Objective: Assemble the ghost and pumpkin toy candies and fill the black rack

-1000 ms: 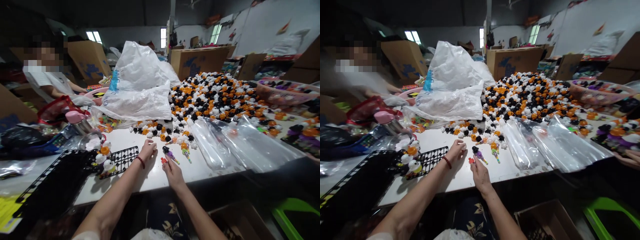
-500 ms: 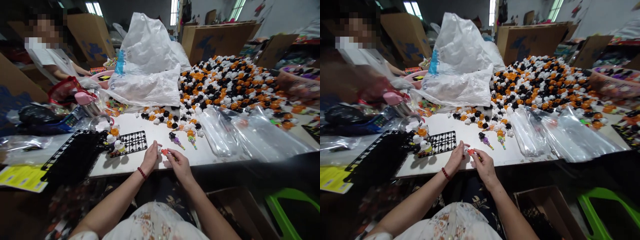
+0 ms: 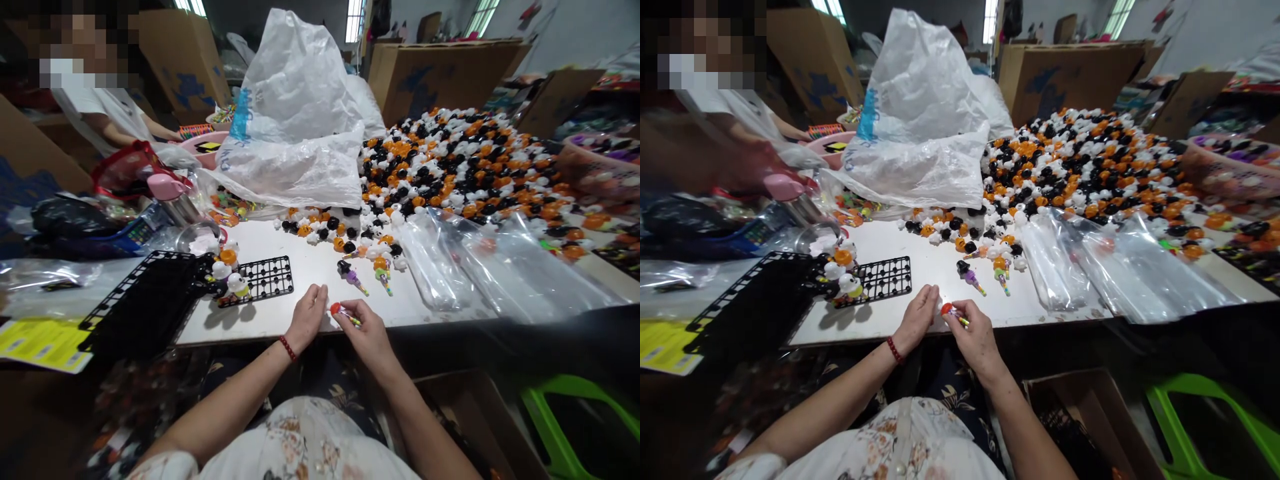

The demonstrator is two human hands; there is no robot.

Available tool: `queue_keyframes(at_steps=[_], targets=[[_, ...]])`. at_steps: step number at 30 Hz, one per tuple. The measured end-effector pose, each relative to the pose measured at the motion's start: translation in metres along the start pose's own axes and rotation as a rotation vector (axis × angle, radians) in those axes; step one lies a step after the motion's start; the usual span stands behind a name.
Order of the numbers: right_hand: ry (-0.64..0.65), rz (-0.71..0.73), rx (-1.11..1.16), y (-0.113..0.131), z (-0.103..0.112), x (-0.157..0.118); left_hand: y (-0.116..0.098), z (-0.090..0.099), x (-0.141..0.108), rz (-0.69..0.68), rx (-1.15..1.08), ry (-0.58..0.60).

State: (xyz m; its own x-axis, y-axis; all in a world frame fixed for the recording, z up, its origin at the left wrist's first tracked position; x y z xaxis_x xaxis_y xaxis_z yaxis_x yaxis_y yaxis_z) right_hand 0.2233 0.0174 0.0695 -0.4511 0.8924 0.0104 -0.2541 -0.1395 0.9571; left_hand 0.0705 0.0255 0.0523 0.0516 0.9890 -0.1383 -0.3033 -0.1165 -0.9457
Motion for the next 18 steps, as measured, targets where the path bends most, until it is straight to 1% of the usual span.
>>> queue_keyframes(at_steps=[3, 7, 11, 13, 15, 16, 18], targets=[[0.035, -0.027, 0.101, 0.002, 0.001, 0.0, -0.003, 0.001, -0.003, -0.001, -0.017, -0.034], [0.093, -0.021, 0.14, 0.002, -0.004, 0.002, -0.006, -0.002, -0.008, 0.004, 0.018, -0.085], [0.134, 0.001, 0.15, -0.003, -0.018, 0.002, -0.005, -0.01, -0.014, 0.038, 0.025, -0.08], [0.135, -0.002, 0.194, -0.008, -0.02, 0.003, -0.004, -0.014, -0.013, 0.036, 0.041, -0.069], [0.101, -0.021, 0.245, -0.015, -0.012, 0.006, -0.004, -0.016, -0.007, 0.008, 0.064, -0.051], [0.057, -0.032, 0.255, -0.02, -0.003, 0.009, -0.004, -0.017, 0.0, -0.012, 0.082, -0.045], [-0.102, -0.053, 0.217, -0.032, 0.026, 0.015, -0.004, -0.015, 0.019, -0.047, 0.134, -0.047]])
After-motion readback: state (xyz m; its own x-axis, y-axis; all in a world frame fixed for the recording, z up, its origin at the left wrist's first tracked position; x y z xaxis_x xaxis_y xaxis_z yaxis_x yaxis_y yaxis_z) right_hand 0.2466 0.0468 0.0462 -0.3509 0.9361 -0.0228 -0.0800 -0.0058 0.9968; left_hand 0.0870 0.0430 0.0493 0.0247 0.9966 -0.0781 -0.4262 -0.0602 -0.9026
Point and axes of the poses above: each hand's wrist, its own x-axis towards the middle knuckle, its own z-axis out of the back of the hand, y = z × x, the point moved 5 cm from there along x, towards the middle knuckle, and after that the axes turned 15 degrees about y, right-handed, at the moved point
